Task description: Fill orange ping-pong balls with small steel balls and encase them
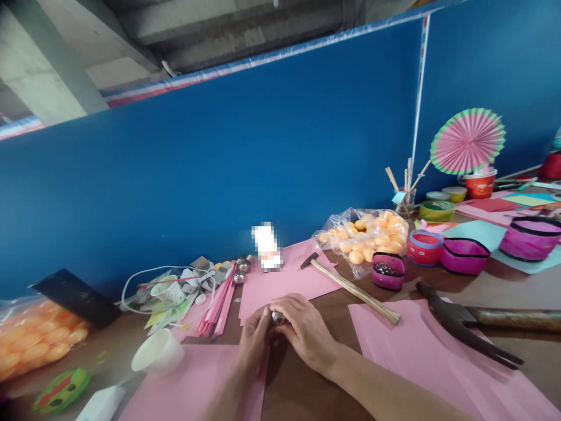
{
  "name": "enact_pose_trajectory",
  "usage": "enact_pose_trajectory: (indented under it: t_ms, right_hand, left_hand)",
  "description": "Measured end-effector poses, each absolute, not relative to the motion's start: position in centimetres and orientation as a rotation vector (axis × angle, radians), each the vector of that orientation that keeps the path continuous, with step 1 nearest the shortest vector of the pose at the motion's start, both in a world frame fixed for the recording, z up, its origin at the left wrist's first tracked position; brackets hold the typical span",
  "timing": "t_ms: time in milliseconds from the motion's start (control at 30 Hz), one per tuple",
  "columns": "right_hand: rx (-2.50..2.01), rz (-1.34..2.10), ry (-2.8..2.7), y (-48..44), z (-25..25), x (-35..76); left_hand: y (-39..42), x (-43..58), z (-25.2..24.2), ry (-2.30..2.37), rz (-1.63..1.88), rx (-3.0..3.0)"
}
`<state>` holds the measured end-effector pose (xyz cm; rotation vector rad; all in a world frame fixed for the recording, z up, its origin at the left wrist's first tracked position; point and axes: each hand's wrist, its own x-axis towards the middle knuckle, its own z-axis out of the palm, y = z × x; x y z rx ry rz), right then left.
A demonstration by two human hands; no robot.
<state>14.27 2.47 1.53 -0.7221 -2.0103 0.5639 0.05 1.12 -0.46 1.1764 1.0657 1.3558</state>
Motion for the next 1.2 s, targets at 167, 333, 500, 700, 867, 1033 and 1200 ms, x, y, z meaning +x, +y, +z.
enact_pose_trajectory:
  t_ms: [167, 333, 500, 700, 867, 1033, 1200]
  right_hand:
    - [-0.746, 0.650, -1.928, 2.6, 1.4, 14.3]
    - [-0.739, 0.658, -1.950, 3.1, 0.9, 14.5]
    - [-0.839, 0.487, -1.872, 3.7, 0.8, 15.1]
    - [-1.056, 0.400, -1.466, 5.1, 1.8, 17.1]
    - [-1.106, 0.376, -1.408, 5.8, 1.9, 17.9]
    - [-1.035, 0.381, -1.959, 6.1, 1.6, 18.1]
    - [-0.988, 0.313, -2.298, 6.0, 1.4, 18.3]
  left_hand:
    - [0.8, 0.4, 0.5, 1.019, 1.315, 1.168]
    - [0.7, 0.5, 0.6, 0.965, 1.267, 1.221]
    - [1.1, 0.1, -0.3, 0.983, 1.411, 0.920]
    - [1.6, -0.9, 0.1, 0.785, 1.527, 0.598]
    - [1.5, -1.1, 0.3, 0.745, 1.511, 0.571]
    - [1.5, -1.1, 0.0, 0.748, 1.524, 0.569]
    - [1.5, -1.0, 0.2, 0.771, 1.529, 0.560]
